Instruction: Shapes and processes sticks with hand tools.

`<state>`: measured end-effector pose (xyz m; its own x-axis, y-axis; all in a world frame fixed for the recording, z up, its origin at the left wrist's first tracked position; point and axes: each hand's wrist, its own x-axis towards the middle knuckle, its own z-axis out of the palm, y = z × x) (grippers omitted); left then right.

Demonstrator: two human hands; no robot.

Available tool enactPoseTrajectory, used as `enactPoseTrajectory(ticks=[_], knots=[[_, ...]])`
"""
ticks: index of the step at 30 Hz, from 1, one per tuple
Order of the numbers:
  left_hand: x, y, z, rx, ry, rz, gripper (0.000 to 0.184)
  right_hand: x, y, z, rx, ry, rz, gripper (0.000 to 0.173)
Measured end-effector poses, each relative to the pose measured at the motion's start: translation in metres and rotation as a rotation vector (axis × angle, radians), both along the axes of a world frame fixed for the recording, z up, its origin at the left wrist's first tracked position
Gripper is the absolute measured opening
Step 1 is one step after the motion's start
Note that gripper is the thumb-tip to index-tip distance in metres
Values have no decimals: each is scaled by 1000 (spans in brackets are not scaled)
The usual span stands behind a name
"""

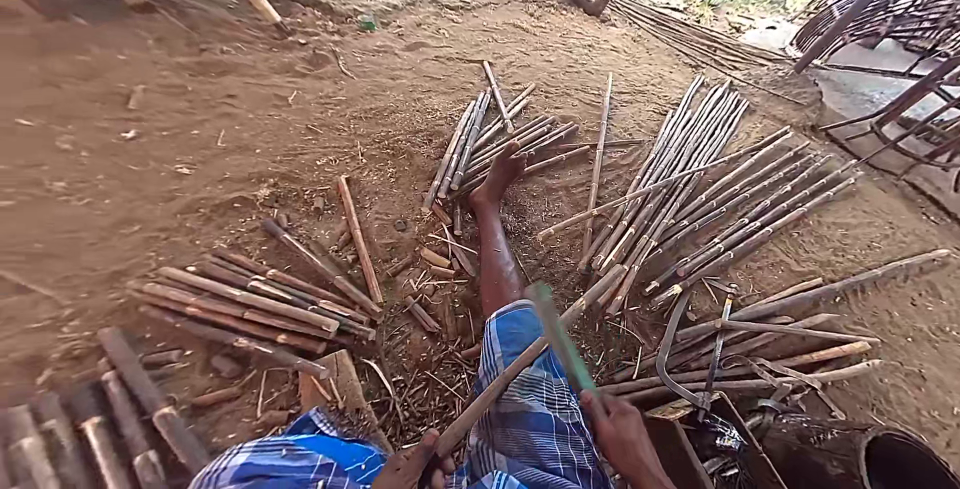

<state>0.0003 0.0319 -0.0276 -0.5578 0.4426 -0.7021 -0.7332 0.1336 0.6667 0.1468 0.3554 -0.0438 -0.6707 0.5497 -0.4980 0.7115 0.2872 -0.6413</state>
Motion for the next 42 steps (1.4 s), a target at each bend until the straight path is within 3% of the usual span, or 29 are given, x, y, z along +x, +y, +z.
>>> enactPoseTrajectory(ticks=[2,5,6,9,13,14,17,18,22,23,26,30,34,38,41,42], knots=[[0,-2,3,-12,47,-21,47,6,-11,8,46,-33,135,63],[-3,-2,0,-88,297,-148,32,-1,18,0,-22,0,-125,64],[-1,-1,-2,-128,387,-192,29,0,18,1,-35,-5,-119,64],[0,-3,2,-177,500,-232,29,4,-8,20,-35,-66,136,62],[-6,9,0,-186,561,-241,27,-3,42,6,-135,34,-267,59],[-5,15,-1,-191,564,-240,26,-4,39,5,-157,37,-273,59],[-6,40,-3,-146,532,-191,25,5,-11,23,-92,-48,201,61],[-8,46,-3,-138,523,-189,24,7,-16,24,-44,-44,255,62],[-7,61,-6,-93,460,-190,26,1,26,0,-157,53,-244,58],[-5,64,-6,-84,435,-195,27,3,21,-1,-157,41,-213,58],[-6,70,-13,-57,380,-176,29,10,-16,13,-45,-23,171,61],[-7,74,-13,-41,375,-175,31,6,17,-9,-191,48,-227,58],[-6,71,-5,9,204,-118,39,12,-18,9,-57,-19,158,61],[-6,78,4,64,27,-35,44,9,16,-11,-218,49,-246,59],[-3,77,4,85,-48,14,48,14,-16,4,-74,-3,141,59],[-2,76,4,89,-58,21,49,14,-17,7,-61,-15,159,60]])
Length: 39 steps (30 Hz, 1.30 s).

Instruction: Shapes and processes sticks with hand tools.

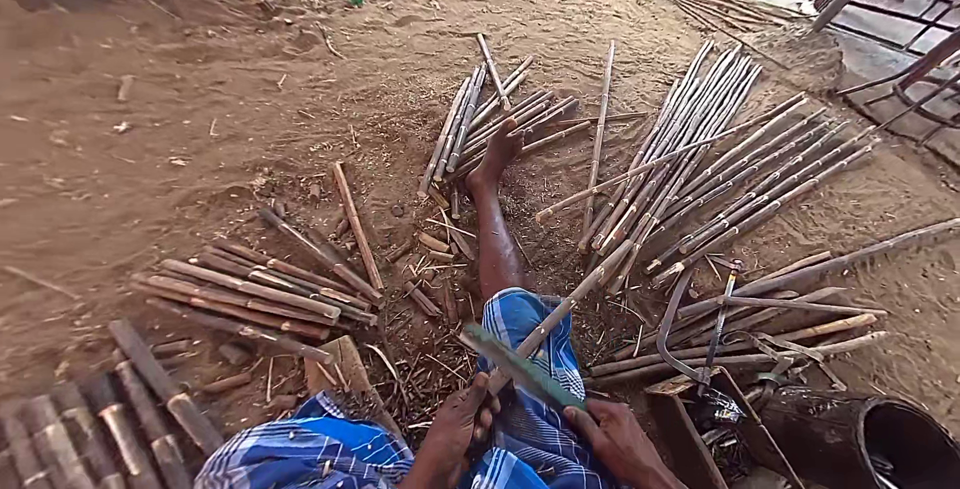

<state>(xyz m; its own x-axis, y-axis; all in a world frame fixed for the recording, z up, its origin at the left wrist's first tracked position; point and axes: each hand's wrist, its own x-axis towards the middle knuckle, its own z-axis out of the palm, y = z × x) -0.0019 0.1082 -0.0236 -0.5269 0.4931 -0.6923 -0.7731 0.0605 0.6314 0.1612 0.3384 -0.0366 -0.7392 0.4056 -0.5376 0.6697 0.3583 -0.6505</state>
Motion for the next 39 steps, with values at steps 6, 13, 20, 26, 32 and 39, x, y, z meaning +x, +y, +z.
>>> enactPoseTrajectory(ticks=[6,13,20,26,32,39], knots=[[1,3,-1,54,-44,27,53,-4,13,-15,-124,-7,-214,60],[4,5,-3,36,-7,5,55,1,7,-15,-211,15,-232,59],[-3,-2,5,-212,553,-307,38,8,4,-18,-63,47,-35,59],[-8,5,7,-271,575,-395,23,-2,33,-15,-293,73,-473,56],[-9,8,11,-223,518,-419,19,4,32,-11,-328,64,-319,56],[-14,5,9,-200,444,-449,19,8,23,-5,-365,21,-311,56]])
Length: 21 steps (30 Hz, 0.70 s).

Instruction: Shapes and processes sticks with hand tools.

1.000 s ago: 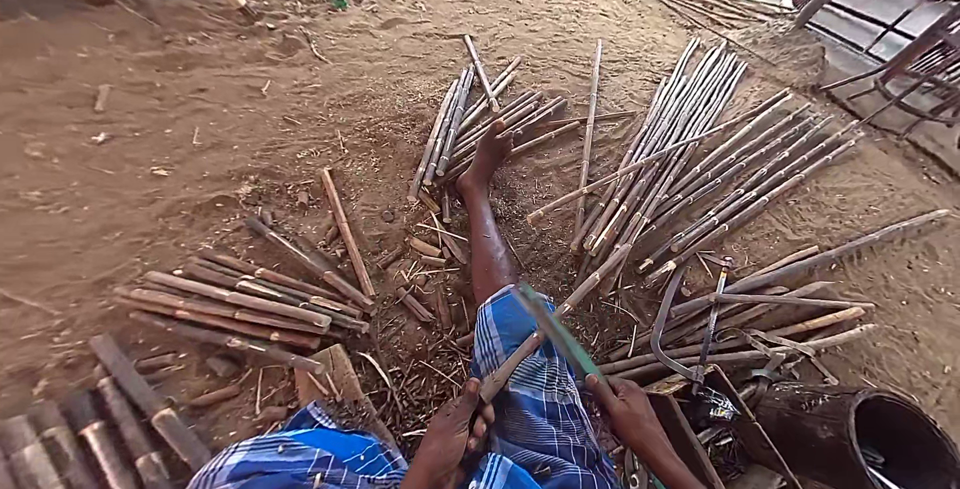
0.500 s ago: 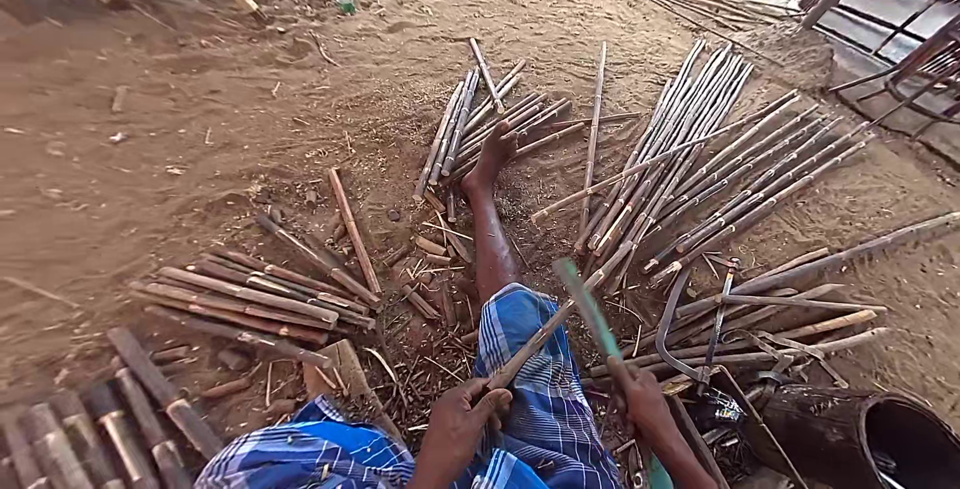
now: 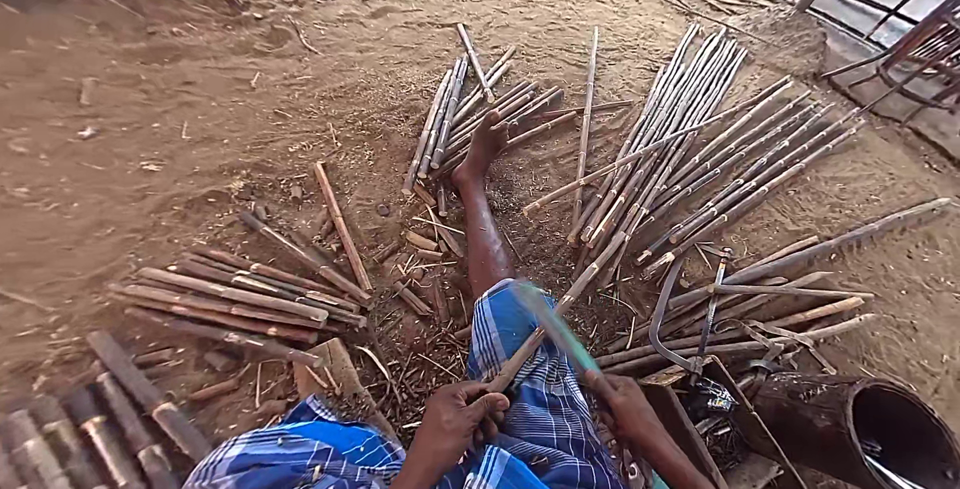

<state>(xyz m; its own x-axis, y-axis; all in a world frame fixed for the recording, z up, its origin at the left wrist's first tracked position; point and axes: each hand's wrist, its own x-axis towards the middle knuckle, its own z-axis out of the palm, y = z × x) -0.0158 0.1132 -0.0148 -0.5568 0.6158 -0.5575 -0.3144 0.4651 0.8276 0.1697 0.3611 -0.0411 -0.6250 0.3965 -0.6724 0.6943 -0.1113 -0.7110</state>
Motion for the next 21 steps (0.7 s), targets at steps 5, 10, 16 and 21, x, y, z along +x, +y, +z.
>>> enactPoseTrajectory(ticks=[5,10,16,21], knots=[[-3,2,-2,-2,-17,0,20,1,-20,6,60,1,298,60],[-3,5,0,42,-75,-1,26,-4,8,-18,105,23,-191,59],[-4,4,-1,58,-152,63,35,0,4,-17,251,-39,-33,62],[1,4,-2,79,-242,117,44,7,-21,-8,361,13,220,59]])
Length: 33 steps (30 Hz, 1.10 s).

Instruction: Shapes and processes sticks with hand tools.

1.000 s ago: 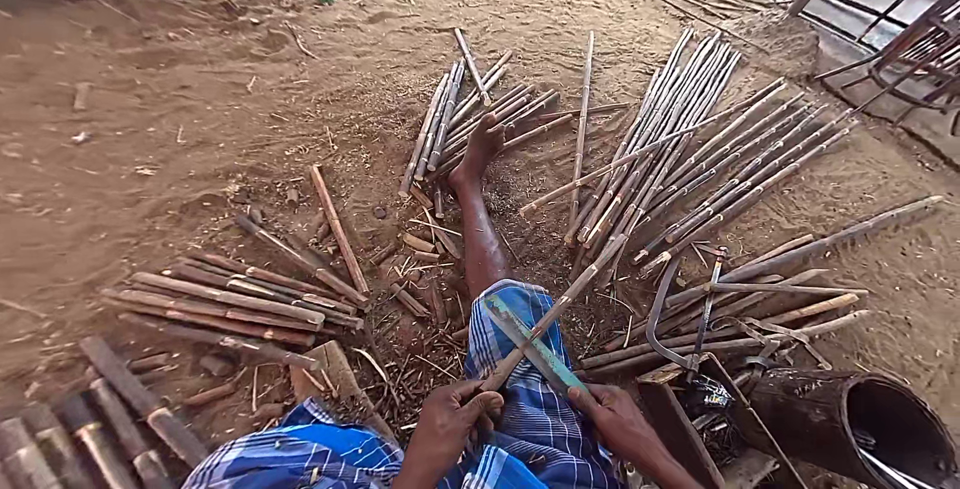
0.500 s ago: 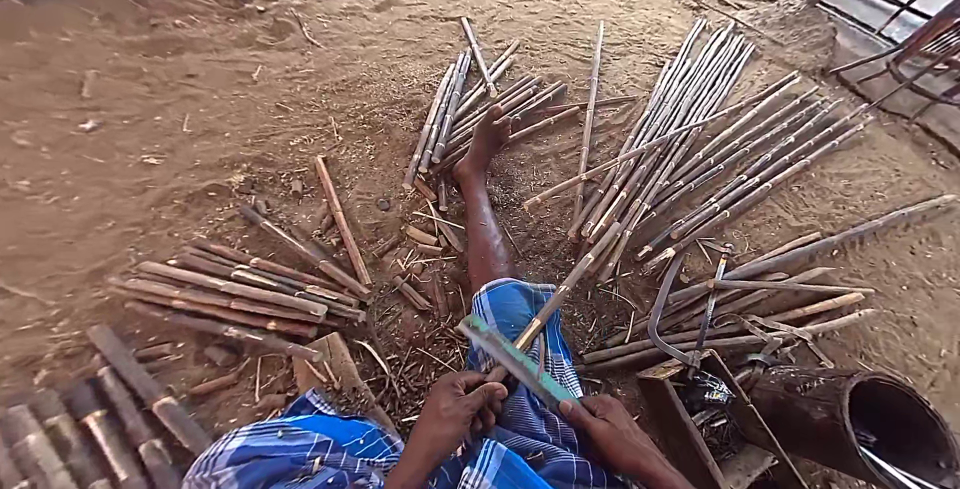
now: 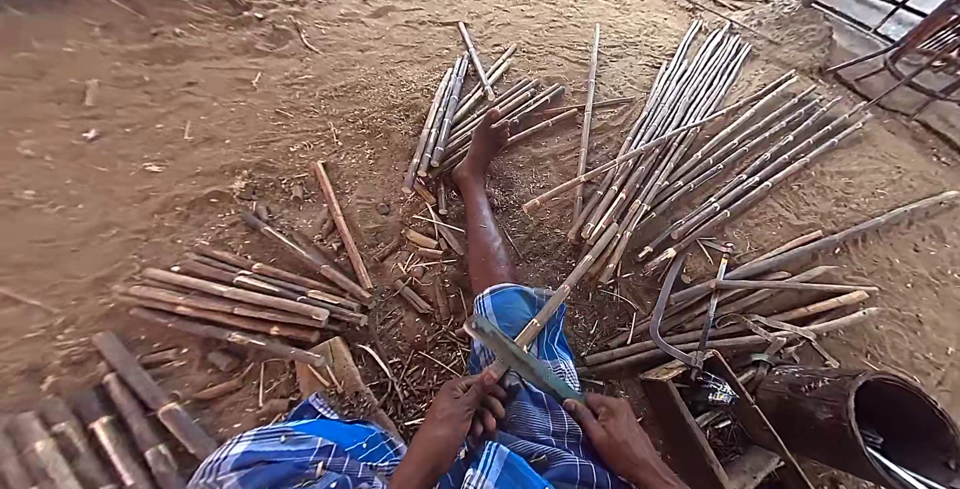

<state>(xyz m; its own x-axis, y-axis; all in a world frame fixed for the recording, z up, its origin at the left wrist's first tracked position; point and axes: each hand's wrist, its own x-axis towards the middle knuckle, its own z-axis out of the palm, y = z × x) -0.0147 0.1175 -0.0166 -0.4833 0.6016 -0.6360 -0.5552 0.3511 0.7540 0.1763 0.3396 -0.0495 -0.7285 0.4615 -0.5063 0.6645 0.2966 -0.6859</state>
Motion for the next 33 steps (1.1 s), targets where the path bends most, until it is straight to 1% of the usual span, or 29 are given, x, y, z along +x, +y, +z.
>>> enactPoseTrajectory(ticks=[1,3,4,6,7,8,10,11,12,14,15,16,17,18,19,20,21,22,23,24,25,26,28,29,30,32,33], knots=[[-1,2,0,4,-3,4,44,-2,9,0,-47,-12,-72,59],[-2,6,-1,20,-10,9,46,-7,30,-10,-153,5,-317,61],[0,7,-1,31,-32,18,48,-7,30,-13,-152,19,-332,62],[1,7,-1,53,-88,58,51,-5,10,-5,-31,15,-86,60],[2,5,-1,57,-117,78,52,-3,2,-1,12,12,-4,60],[2,5,-1,63,-134,95,53,-3,5,0,-13,8,-46,59],[0,9,-1,84,-153,110,56,-10,27,-10,-116,16,-291,60],[2,10,-2,85,-171,112,57,-10,29,-15,-143,19,-355,60],[3,10,-2,82,-189,119,60,-10,24,-15,-120,5,-302,61],[4,5,-2,57,-198,135,68,-4,3,-10,-53,-12,-124,60],[4,2,-2,25,-159,127,68,-1,1,-9,-46,-5,-90,59],[2,4,-2,-12,-61,109,64,-1,9,-9,-54,12,-109,58],[-1,6,-2,-53,82,82,53,-3,22,-11,-86,38,-175,58],[-3,6,-1,-80,215,45,38,-4,33,-12,-149,62,-286,58],[-4,4,1,-103,304,20,35,-7,38,-13,-215,71,-406,57],[-3,2,3,-131,370,-3,43,-9,36,-14,-255,56,-485,58],[-1,2,4,-161,444,-28,46,-9,31,-13,-242,40,-451,58],[0,4,3,-180,506,-45,43,-7,23,-11,-177,20,-302,60],[-1,6,2,-184,523,-47,36,-6,13,-6,-98,15,-131,60],[-2,7,1,-173,505,-49,30,-5,5,-2,-30,28,-10,59],[-3,6,2,-155,476,-56,26,-6,6,1,-6,28,13,59],[-3,5,2,-147,463,-73,29,-7,16,2,-43,22,-62,58],[-4,7,2,-148,458,-112,38,-12,36,-4,-186,32,-350,58],[-4,9,1,-141,449,-124,40,-14,34,-6,-209,37,-419,59],[-6,12,-1,-128,441,-127,41,-15,26,-5,-174,31,-338,60],[-7,15,-10,-92,408,-106,43,-11,1,2,-55,-10,-26,60],[-5,16,-14,-68,386,-85,43,-10,-4,4,-27,-24,46,60]])
